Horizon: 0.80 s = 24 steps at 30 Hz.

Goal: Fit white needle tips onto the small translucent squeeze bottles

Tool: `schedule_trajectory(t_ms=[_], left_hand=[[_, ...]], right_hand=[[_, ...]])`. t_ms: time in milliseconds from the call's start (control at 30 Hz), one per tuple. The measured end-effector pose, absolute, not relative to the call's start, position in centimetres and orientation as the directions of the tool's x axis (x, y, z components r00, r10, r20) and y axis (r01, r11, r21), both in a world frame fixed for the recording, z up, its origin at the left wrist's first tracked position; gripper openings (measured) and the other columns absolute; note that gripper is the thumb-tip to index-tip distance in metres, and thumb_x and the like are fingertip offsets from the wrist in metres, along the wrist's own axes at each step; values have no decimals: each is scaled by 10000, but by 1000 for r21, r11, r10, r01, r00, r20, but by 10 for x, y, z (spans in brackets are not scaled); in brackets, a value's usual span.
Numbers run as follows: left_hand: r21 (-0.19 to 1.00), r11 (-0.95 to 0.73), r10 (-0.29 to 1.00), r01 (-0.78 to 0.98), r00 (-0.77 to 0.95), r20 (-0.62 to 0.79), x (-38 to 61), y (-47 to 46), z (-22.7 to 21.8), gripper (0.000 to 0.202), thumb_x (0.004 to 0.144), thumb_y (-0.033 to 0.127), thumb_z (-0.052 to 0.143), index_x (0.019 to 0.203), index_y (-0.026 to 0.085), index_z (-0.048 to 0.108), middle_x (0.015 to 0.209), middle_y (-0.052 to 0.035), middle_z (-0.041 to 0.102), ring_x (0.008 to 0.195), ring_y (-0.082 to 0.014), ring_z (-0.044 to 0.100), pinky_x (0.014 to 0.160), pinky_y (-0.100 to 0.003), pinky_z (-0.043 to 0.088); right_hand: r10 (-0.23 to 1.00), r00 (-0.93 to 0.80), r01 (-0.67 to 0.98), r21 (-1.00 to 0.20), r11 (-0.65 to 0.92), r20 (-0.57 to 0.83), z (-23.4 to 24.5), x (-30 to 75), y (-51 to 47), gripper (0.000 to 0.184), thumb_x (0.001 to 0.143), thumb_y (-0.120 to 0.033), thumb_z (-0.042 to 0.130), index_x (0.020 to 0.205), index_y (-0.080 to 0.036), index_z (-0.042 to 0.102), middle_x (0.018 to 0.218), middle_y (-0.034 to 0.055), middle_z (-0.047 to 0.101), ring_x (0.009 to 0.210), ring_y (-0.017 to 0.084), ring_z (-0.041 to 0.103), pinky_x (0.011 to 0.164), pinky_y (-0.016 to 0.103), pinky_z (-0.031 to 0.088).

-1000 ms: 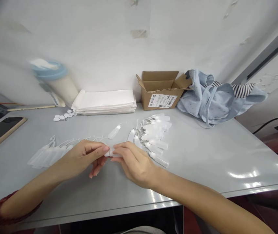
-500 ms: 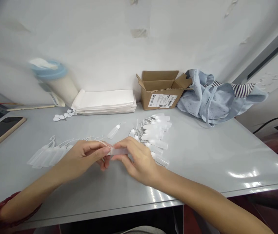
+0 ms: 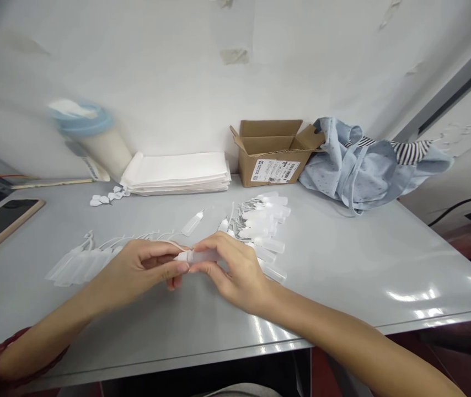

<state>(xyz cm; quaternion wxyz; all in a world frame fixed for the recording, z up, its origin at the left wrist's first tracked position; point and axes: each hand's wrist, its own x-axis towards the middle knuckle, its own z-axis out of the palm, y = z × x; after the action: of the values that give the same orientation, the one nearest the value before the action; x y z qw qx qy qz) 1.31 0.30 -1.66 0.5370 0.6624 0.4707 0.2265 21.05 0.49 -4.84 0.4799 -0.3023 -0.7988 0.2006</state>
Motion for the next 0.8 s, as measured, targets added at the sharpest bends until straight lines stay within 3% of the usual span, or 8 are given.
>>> schedule_trajectory(t_ms=[100,200,300,433,633,700,800], left_hand=[[934,149,777,326,545,-314,10,5,-15,324,910,368,475,698,166,614,610,3,624,562,-145,615,592,-254,488],[939,127,767,320,568,-297,11,3,-15,373,937,382,422,664,169,563,604,15,591,530,-131,596,580,-248,476],[891,-104,832,442,529,-165,15,0,-16,414,956,381,378,633,178,540,576,16,576,539,-127,563,579,-243,441],[712,-436,844,550,525,111,17,-3,-22,320,950,284,397,697,192,570,602,15,584,575,-130,551,599,-242,423],[532,-642,761,552,547,350,14,-5,-37,193,936,177,426,961,211,615,833,-31,682,720,-151,617,623,-230,450],[578,-602,791,551,510,337,15,-4,-35,158,926,200,468,970,196,620,837,-37,689,737,-159,624,632,-234,457],[778,-355,884,519,457,98,16,-2,-27,223,934,315,476,852,180,634,720,-14,668,657,-145,620,616,-233,467]], right_hand=[[606,-382,276,-539,796,698,-48,210,3,108,876,-149,596,976,-189,582,887,65,689,808,166,656,689,293,550],[555,-413,278,-481,832,722,-49,210,2,153,886,-131,574,1029,-184,563,925,83,684,841,172,654,711,307,557],[563,-405,302,-476,826,720,-52,211,3,167,893,-151,563,1056,-189,550,919,74,676,833,172,656,704,309,559],[549,-389,295,-465,835,740,-53,212,4,172,888,-134,558,1051,-186,548,886,67,665,818,172,653,679,302,557],[677,-348,321,-596,736,649,-49,211,2,88,867,-165,599,954,-174,590,804,50,661,689,155,638,570,265,534],[732,-325,326,-656,681,599,-47,211,2,68,858,-190,620,920,-164,612,772,41,666,626,138,627,517,242,515],[722,-315,288,-663,691,616,-46,211,3,65,858,-190,624,920,-170,619,797,45,680,684,145,648,541,239,530]])
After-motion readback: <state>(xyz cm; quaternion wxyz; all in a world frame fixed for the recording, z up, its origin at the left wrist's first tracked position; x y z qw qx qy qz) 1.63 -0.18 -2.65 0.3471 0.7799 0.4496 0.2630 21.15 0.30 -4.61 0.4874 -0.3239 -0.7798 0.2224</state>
